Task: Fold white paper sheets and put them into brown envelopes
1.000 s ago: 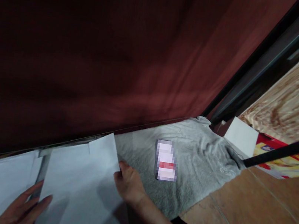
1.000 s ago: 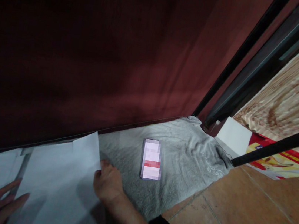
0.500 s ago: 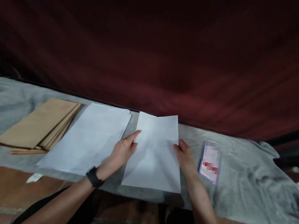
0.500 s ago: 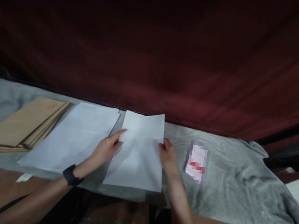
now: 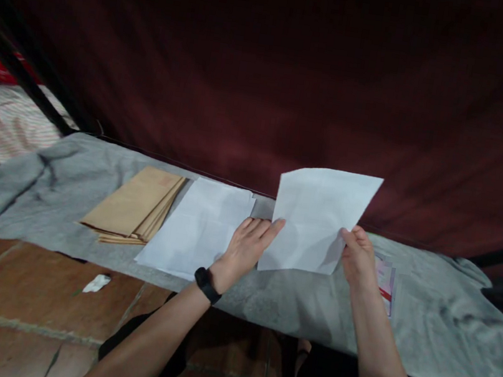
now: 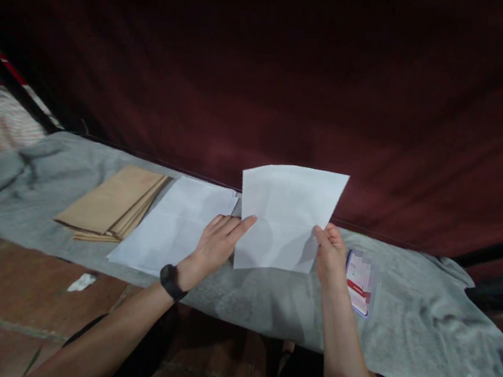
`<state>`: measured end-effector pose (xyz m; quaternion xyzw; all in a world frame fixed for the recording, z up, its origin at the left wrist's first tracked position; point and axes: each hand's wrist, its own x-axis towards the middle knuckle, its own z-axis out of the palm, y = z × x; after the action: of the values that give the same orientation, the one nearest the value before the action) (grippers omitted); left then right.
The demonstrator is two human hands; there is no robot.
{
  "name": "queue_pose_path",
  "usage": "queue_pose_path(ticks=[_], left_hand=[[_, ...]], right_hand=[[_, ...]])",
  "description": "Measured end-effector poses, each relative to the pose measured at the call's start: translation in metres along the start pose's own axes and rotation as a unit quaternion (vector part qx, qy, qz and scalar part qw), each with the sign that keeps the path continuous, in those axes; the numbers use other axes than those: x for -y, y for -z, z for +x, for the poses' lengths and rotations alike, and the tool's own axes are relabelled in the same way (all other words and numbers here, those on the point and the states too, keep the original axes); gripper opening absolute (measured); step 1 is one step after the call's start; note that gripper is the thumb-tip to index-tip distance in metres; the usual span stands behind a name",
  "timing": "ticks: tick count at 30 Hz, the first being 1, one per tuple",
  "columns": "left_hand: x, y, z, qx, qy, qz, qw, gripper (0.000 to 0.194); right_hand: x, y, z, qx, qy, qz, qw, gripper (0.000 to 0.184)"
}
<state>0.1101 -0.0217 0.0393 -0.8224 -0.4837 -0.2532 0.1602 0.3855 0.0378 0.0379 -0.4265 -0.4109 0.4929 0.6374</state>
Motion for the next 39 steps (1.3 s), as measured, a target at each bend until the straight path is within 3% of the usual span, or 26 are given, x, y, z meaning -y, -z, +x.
queue_pose_path(ticks=[7, 14, 21, 28, 39], left_hand=[[0.002, 0.021, 0.003, -0.045, -0.112, 0.027, 0.992, 0.025], [0.001, 0.016, -0.003, -0.041, -0.159, 0.002, 0.986, 0.015], [0.001, -0.009, -0.015, 0.037, -0.125, -0.052, 0.990, 0.023], [-0.006, -0.013, -0.027, 0.098, -0.140, -0.061, 0.983, 0.029], [-0.011, -0.018, -0.040, 0.101, -0.192, -0.029, 0.976, 0.036]], right_hand=[[-0.005, 0.008, 0.009, -0.033, 0.079, 0.034, 0.996, 0.023], [-0.018, 0.033, 0.013, 0.024, 0.110, -0.022, 0.993, 0.021], [-0.024, 0.055, 0.001, 0.072, 0.023, -0.103, 0.992, 0.021], [-0.016, 0.067, -0.014, 0.139, -0.062, -0.212, 0.965, 0.025], [-0.002, 0.068, -0.028, 0.161, -0.064, -0.230, 0.958, 0.024]])
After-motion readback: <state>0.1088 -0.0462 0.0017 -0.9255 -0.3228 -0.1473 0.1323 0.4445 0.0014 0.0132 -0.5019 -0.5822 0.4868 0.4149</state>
